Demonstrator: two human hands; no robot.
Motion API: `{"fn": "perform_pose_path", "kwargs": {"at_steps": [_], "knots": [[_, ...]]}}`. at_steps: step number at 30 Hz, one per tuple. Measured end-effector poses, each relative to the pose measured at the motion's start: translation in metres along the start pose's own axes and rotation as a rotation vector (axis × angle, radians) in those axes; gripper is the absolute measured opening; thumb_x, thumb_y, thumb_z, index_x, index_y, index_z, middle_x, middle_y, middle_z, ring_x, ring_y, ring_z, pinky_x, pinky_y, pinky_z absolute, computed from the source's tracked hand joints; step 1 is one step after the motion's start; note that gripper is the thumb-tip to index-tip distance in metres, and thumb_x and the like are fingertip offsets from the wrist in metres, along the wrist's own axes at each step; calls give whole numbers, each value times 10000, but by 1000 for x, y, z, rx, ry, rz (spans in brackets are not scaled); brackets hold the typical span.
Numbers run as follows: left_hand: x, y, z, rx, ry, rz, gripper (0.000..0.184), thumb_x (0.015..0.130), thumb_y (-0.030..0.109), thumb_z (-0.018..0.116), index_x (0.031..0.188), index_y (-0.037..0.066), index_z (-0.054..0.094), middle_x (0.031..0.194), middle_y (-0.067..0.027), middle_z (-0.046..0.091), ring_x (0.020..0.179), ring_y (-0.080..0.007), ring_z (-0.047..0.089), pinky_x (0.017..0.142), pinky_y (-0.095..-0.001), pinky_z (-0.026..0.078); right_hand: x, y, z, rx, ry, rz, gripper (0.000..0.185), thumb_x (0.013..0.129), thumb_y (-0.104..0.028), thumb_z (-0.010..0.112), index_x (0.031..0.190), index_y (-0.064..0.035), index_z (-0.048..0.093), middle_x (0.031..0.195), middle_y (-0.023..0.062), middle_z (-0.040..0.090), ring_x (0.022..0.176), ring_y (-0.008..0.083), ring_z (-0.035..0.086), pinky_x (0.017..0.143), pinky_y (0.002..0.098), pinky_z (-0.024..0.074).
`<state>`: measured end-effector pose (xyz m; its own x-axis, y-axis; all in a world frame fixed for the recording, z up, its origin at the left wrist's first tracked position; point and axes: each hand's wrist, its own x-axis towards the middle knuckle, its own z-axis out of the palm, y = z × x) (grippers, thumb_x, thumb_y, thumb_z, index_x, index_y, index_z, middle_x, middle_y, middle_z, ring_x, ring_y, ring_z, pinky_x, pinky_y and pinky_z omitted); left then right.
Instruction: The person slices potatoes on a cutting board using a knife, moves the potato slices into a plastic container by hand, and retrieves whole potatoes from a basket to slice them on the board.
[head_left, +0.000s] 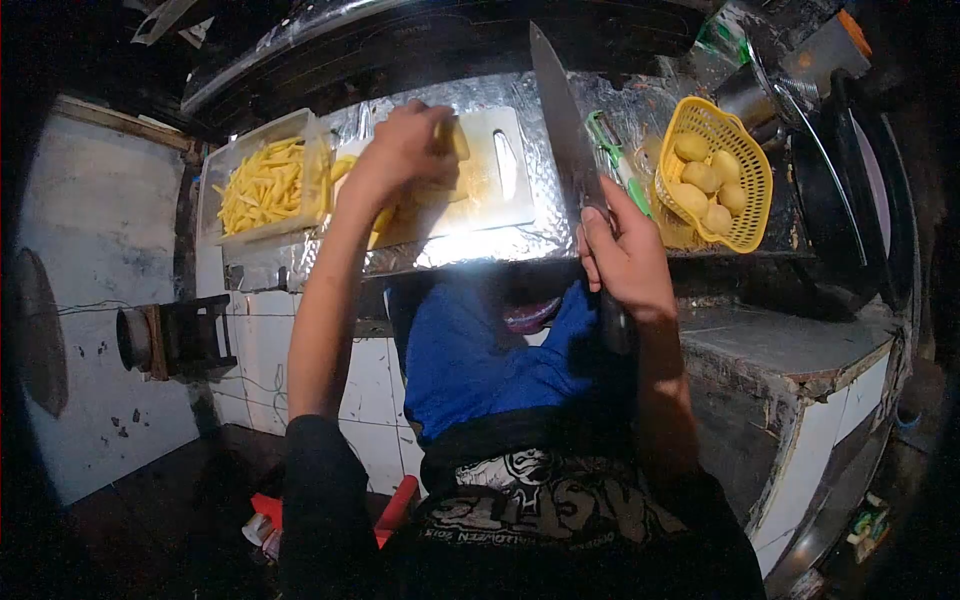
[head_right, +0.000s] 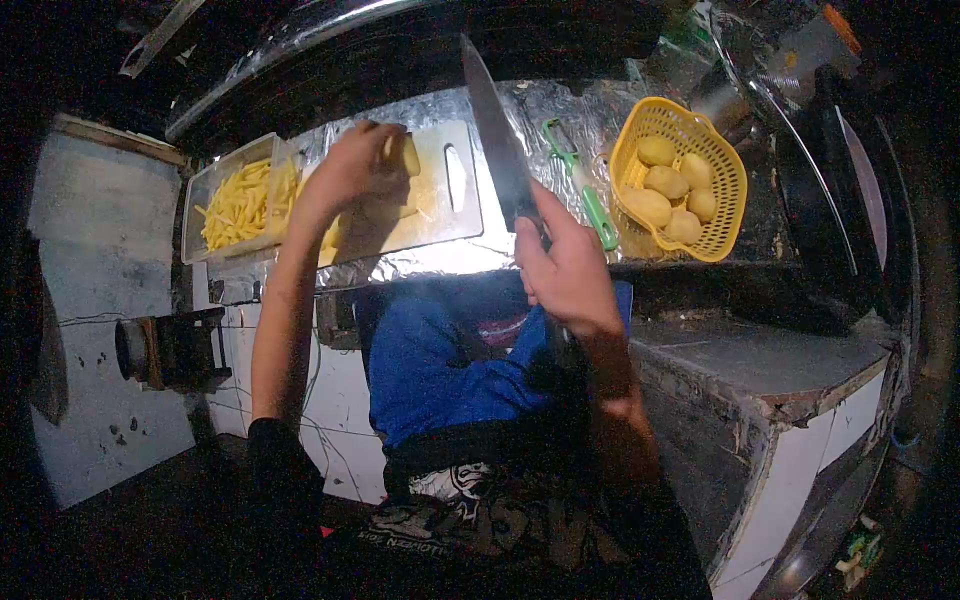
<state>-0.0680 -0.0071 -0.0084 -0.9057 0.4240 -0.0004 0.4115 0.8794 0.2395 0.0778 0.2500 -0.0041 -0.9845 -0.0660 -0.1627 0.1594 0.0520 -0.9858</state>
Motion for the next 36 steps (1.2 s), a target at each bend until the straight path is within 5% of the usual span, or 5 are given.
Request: {"fn": "perform_pose_path", "kwargs": {"at_steps": [7, 10, 15, 24, 36], "knots": [[0, 5, 14, -231, 31, 264, 591, 747, 229, 783, 1274, 37, 600, 1190, -188, 609, 1046, -362, 623, 922, -396, 503, 5, 8, 7, -227, 33, 10, 534, 974, -82, 492, 1490, -74, 357, 693, 81, 583, 495, 164, 549, 463, 299, 466], [-2, 4, 7, -306, -49, 197, 563, 738, 257, 804, 1218, 15, 638, 1147, -187, 633, 1020, -353, 635, 913, -385, 505, 2, -13, 28, -587, 75, 125, 713, 900, -55, 520, 1538, -217, 249, 768, 311, 626, 771, 485, 644, 762, 498, 508], [-13, 10, 24, -314, 137, 173, 546, 715, 249, 826, 1147, -43, 663, 939, -180, 633, 750, -303, 633, 706, -383, 516, 1, 7, 53, -603, -32, 76, 755, 906, -50, 508, 1556, -180, 148, 725, 299, 611, 753, 483, 628, 703, 522, 476], [-25, 16, 27, -365, 241, 141, 473, 757, 173, 797, 1140, -68, 658, 1024, -223, 644, 831, -324, 677, 747, -368, 544, 3, 8, 65, -686, -103, 31, 770, 931, -129, 482, 1563, -209, 49, 678, 264, 613, 724, 469, 647, 710, 527, 525], [-26, 14, 26, -339, 176, 102, 476, 789, 207, 759, 1175, -50, 652, 1117, -202, 647, 939, -349, 664, 823, -391, 527, 17, 4, 81, -677, -148, -100, 721, 869, 29, 542, 1496, 53, 188, 563, 195, 582, 555, 390, 632, 528, 459, 516]]}}
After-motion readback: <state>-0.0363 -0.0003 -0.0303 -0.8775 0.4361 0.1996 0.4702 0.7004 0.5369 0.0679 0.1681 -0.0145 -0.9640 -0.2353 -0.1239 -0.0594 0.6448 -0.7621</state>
